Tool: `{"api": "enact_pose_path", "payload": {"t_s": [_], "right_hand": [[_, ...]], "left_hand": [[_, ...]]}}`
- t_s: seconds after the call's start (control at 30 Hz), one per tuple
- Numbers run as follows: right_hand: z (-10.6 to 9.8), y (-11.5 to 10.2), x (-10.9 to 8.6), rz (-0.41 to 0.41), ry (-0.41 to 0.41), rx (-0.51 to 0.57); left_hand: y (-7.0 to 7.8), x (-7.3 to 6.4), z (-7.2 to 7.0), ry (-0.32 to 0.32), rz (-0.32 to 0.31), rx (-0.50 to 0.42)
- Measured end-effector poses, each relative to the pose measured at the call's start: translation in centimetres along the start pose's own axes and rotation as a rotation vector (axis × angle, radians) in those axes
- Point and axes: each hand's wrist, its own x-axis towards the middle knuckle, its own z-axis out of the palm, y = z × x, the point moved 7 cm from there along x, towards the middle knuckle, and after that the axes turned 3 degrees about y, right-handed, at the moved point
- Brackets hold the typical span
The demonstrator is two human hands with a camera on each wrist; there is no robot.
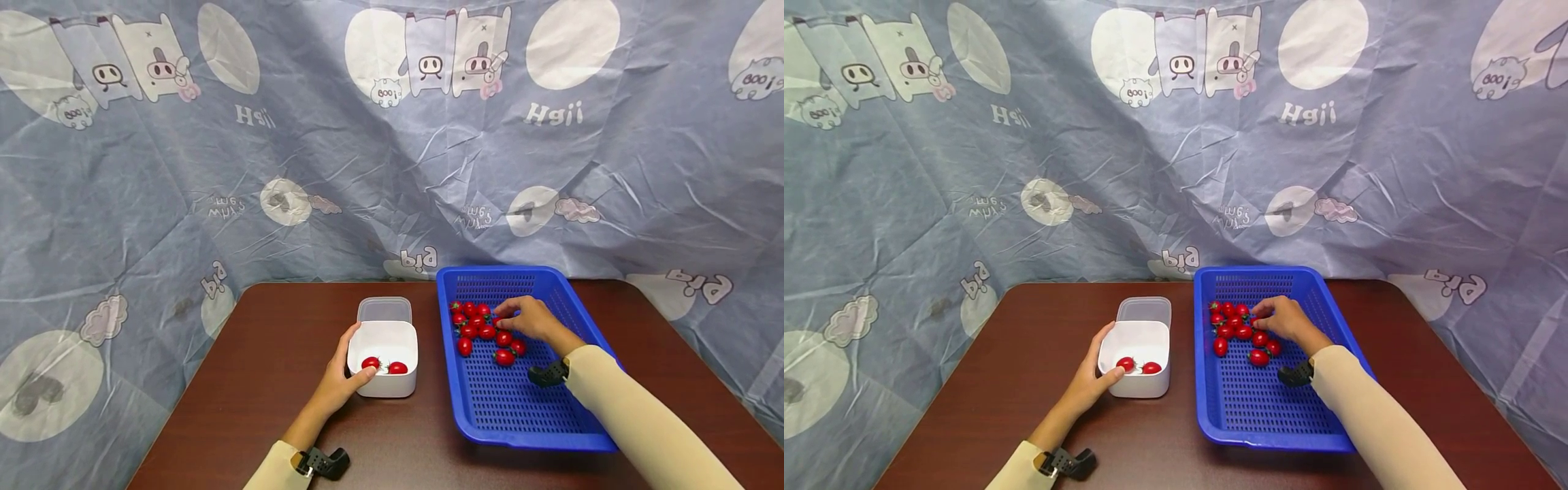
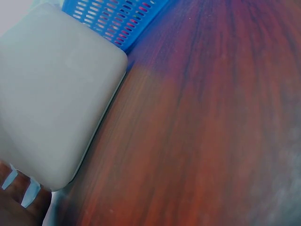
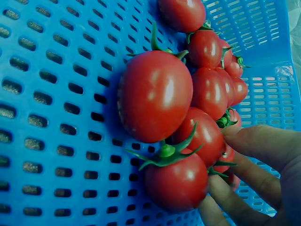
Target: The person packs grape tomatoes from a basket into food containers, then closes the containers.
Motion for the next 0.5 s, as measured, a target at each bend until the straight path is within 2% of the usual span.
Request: {"api": "enact_pose_path", "payload": {"t_s": [0.4,0.5], "right_hand": [[0.4,0.3,0.1,-0.008,-0.012,-0.026],[0.5,0.2,0.0,-0.012,-0.018,-0.033]], "left_hand": [[0.1,0.0,0.0,-0.007,0.023,0.011],[-1.0,0.1,0.0,0.009,0.021,0.016]]}}
